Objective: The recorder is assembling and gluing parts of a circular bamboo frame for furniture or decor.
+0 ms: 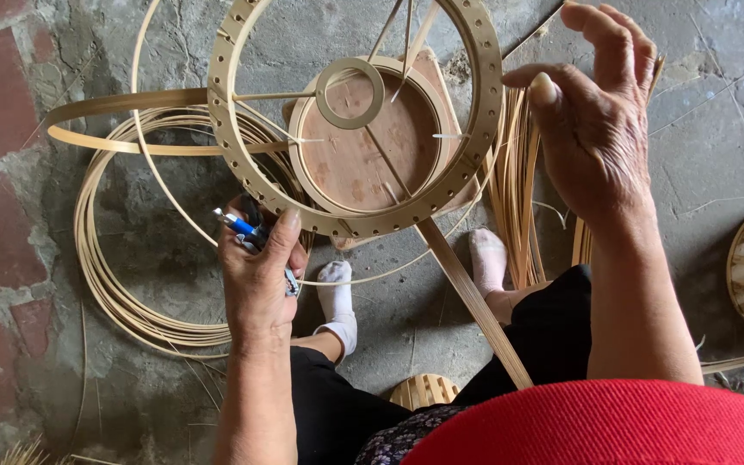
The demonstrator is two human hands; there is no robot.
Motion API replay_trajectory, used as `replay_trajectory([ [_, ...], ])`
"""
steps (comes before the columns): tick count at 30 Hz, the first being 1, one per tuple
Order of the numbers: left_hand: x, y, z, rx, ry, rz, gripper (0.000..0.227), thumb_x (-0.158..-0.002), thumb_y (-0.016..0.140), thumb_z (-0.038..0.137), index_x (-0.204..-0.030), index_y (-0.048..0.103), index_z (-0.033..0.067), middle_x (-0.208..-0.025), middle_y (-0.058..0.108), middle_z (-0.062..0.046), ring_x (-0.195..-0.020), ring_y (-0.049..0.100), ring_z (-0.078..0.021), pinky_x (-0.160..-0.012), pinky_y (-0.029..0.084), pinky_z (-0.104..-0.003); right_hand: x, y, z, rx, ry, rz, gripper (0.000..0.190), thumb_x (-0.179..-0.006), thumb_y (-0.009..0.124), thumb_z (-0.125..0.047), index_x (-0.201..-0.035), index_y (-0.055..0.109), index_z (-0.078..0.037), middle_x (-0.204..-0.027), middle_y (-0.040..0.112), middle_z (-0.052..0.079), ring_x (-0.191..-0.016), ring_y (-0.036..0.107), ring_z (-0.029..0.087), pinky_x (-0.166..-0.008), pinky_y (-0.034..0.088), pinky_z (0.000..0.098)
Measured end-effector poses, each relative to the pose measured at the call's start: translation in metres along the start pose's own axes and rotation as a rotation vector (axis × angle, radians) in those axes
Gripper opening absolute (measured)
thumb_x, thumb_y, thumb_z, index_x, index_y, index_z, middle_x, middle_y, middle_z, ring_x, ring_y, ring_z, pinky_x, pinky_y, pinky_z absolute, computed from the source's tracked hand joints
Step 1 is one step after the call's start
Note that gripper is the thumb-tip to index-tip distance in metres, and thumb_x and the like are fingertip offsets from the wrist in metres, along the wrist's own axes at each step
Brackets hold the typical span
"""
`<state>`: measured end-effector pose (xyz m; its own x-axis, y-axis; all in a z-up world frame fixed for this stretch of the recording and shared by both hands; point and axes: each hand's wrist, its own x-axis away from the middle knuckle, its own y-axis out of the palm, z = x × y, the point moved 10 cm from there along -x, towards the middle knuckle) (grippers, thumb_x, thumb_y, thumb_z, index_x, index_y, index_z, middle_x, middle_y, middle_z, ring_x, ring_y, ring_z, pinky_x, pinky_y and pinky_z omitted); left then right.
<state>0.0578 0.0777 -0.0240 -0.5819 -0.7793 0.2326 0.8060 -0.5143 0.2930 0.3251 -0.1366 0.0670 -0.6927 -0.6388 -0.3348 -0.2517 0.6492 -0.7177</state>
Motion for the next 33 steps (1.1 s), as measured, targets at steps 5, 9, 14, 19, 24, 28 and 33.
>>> replay_trajectory([
  [5,0.001,0.001,0.001,0.020,-0.007,0.001,0.040,-0.087,0.085,0.016,-0.116,0.060,0.0041,-0.081,0.065,-0.001,-0.055,0.056,-0.0060,-0.045,0.047,-0.021,0.003,-0.001,-0.005,-0.017,-0.005,-0.014,0.041,-0.114,0.048,-0.047,-0.115,0.078,-0.019,-0.152,0.048,0.017,-0.150,0.031,0.039,-0.126,0.030,0.0589],
  [9,0.002,0.000,0.000,0.007,-0.006,0.017,0.040,-0.087,0.085,0.016,-0.115,0.059,0.0042,-0.083,0.064,0.000,-0.056,0.056,-0.0056,-0.046,0.047,-0.021,0.004,0.005,0.001,0.005,-0.017,-0.022,0.041,-0.114,0.049,-0.048,-0.116,0.079,-0.019,-0.152,0.048,0.018,-0.150,0.031,0.040,-0.126,0.030,0.0597],
  [14,0.002,0.005,0.004,-0.008,-0.012,-0.002,0.038,-0.087,0.084,0.018,-0.115,0.061,0.0045,-0.080,0.064,0.001,-0.056,0.057,-0.0051,-0.046,0.049,-0.021,0.008,-0.003,-0.003,0.015,-0.009,-0.017,0.042,-0.113,0.048,-0.048,-0.114,0.079,-0.018,-0.153,0.049,0.017,-0.151,0.032,0.040,-0.126,0.031,0.0599],
  [19,0.002,0.003,0.003,-0.009,-0.005,-0.008,0.037,-0.088,0.084,0.017,-0.114,0.060,0.0052,-0.078,0.063,0.000,-0.055,0.056,-0.0057,-0.046,0.047,-0.021,0.013,-0.002,-0.008,0.024,-0.033,-0.035,0.039,-0.113,0.052,-0.046,-0.112,0.079,-0.019,-0.154,0.049,0.015,-0.153,0.032,0.040,-0.127,0.033,0.0591],
  [24,0.002,0.002,0.002,-0.014,-0.002,-0.005,0.034,-0.089,0.083,0.016,-0.113,0.060,0.0054,-0.079,0.063,0.000,-0.055,0.056,-0.0063,-0.046,0.047,-0.021,0.013,0.001,-0.009,0.040,-0.011,-0.063,0.032,-0.112,0.056,-0.039,-0.111,0.079,-0.017,-0.153,0.050,0.014,-0.151,0.032,0.039,-0.127,0.032,0.0591],
  [28,0.001,0.003,0.002,0.012,-0.018,-0.001,0.034,-0.089,0.083,0.015,-0.112,0.060,0.0061,-0.080,0.062,0.001,-0.054,0.055,-0.0057,-0.046,0.046,-0.021,0.015,0.002,-0.009,0.070,-0.020,-0.076,0.029,-0.112,0.059,-0.036,-0.112,0.080,-0.016,-0.155,0.050,0.014,-0.152,0.033,0.038,-0.127,0.031,0.0585],
  [33,0.002,0.003,0.004,-0.008,-0.016,0.018,0.034,-0.088,0.083,0.015,-0.112,0.060,0.0064,-0.079,0.062,0.001,-0.054,0.055,-0.0054,-0.045,0.045,-0.021,0.019,-0.006,-0.016,0.017,-0.038,-0.063,0.032,-0.113,0.054,-0.038,-0.110,0.079,-0.018,-0.155,0.050,0.014,-0.153,0.032,0.039,-0.128,0.033,0.0589],
])
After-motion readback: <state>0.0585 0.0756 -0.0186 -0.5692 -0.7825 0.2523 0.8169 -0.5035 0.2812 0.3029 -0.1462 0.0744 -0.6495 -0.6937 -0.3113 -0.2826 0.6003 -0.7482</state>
